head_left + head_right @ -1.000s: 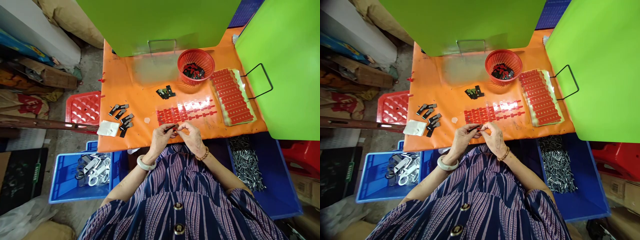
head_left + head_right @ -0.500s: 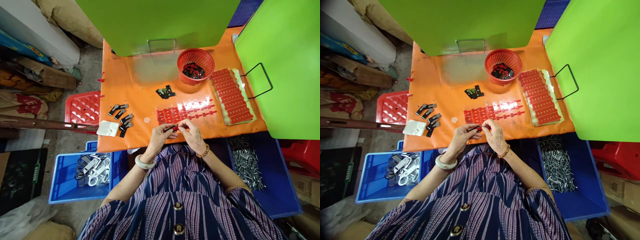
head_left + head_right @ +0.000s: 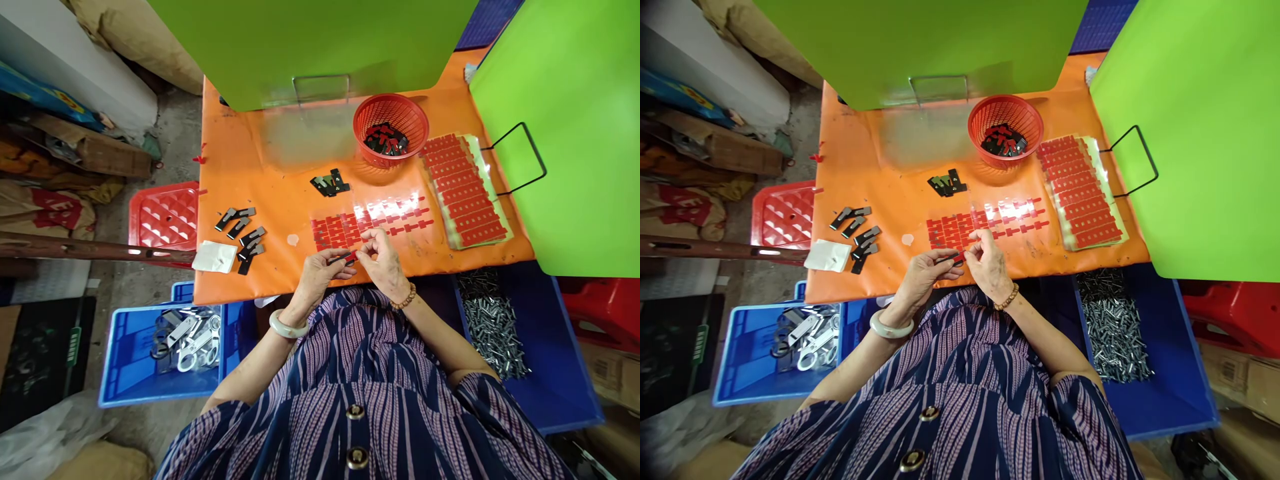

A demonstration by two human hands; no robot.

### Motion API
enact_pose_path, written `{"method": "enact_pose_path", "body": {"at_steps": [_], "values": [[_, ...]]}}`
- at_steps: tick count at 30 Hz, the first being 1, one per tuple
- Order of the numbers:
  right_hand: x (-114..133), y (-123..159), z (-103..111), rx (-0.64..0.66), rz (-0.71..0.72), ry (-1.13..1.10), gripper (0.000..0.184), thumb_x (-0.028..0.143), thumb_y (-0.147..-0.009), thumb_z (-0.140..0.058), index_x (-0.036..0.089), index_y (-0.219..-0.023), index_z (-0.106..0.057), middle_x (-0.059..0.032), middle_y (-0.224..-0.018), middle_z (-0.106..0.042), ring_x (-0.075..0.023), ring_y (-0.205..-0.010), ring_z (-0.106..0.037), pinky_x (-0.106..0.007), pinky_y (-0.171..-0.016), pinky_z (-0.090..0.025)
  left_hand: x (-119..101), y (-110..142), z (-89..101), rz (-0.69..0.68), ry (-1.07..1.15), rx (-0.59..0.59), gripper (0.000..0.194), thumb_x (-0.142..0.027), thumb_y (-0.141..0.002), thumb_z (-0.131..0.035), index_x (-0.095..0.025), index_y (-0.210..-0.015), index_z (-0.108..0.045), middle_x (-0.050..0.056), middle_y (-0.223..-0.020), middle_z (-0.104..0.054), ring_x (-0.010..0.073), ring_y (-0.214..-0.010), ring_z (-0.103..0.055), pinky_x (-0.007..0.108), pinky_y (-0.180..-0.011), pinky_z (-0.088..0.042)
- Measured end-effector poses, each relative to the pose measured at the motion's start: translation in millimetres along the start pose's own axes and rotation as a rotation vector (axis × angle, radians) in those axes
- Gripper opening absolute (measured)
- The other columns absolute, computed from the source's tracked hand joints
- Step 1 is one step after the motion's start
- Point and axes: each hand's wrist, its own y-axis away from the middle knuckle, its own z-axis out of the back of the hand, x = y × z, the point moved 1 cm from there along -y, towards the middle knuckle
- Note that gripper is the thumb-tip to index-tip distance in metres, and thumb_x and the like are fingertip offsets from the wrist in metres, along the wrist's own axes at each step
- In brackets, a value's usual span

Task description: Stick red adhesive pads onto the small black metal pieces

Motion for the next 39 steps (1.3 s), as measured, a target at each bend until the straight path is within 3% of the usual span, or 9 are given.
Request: {"method": "enact_pose_path", "body": {"at_steps": [39], "values": [[3.7,1.1,-5.5,-0.040,0.184,0.252,0.011,0.015,-0.082,-0.054,0.022,-0.088,-0.049,-0.0013,-0.074,-0.061,-0.0163,-0.069,-0.059,-0.032,-0.068,-0.048,-1.7,2.5,-1.3,-0.028,0.037,-0.058,0.029,-0.017,-0.070,-0.072,-0.008,-0.097,-0.065,0.004,-0.063,-0.072,0.0151,-0.060,-0.071,0.024,-0.065,-0.059]]}}
